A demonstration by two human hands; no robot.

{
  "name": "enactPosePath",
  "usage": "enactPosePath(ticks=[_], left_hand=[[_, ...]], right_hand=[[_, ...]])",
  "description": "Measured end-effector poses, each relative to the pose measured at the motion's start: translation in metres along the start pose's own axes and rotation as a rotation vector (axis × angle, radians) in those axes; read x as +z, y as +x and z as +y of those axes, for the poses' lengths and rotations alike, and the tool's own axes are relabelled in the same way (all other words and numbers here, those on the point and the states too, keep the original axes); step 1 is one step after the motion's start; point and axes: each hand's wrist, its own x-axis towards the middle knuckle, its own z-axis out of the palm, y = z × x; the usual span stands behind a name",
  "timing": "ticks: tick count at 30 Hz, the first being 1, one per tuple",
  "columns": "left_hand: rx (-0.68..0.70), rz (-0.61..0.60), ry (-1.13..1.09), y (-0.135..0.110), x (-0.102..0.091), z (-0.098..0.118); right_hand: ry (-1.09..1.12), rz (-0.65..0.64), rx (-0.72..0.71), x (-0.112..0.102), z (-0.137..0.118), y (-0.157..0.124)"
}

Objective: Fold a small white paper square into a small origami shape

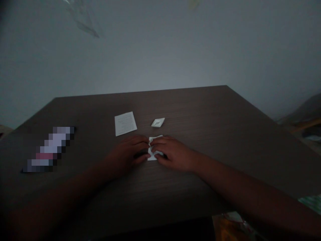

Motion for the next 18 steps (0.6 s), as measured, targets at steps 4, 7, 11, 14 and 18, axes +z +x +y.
enactPosePath(ticks=[4, 7, 11, 14, 18], left_hand=[[-0.024, -0.001, 0.006, 0.0006, -0.0004, 0.0047], [-0.014, 0.004, 0.028, 0.0006, -0.0018, 0.0066], [-0.009, 0.019, 0.034, 0.0, -0.005, 0.0088], [-0.028, 0.008, 0.018, -0.0009, -0.0074, 0.0104], [-0.027, -0.01, 0.016, -0.0014, -0.0071, 0.009]], right_hand=[[-0.045, 0.02, 0.035, -0.0009, -0.0005, 0.0006], [-0.09, 0.018, 0.081, -0.0024, -0.0006, -0.0002], [-0.13, -0.006, 0.125, -0.0025, -0.0008, -0.0012], [-0.144, -0.028, 0.118, -0.0019, -0.001, -0.0007], [-0.154, -0.037, 0.11, -0.0013, -0.0023, 0.0008]])
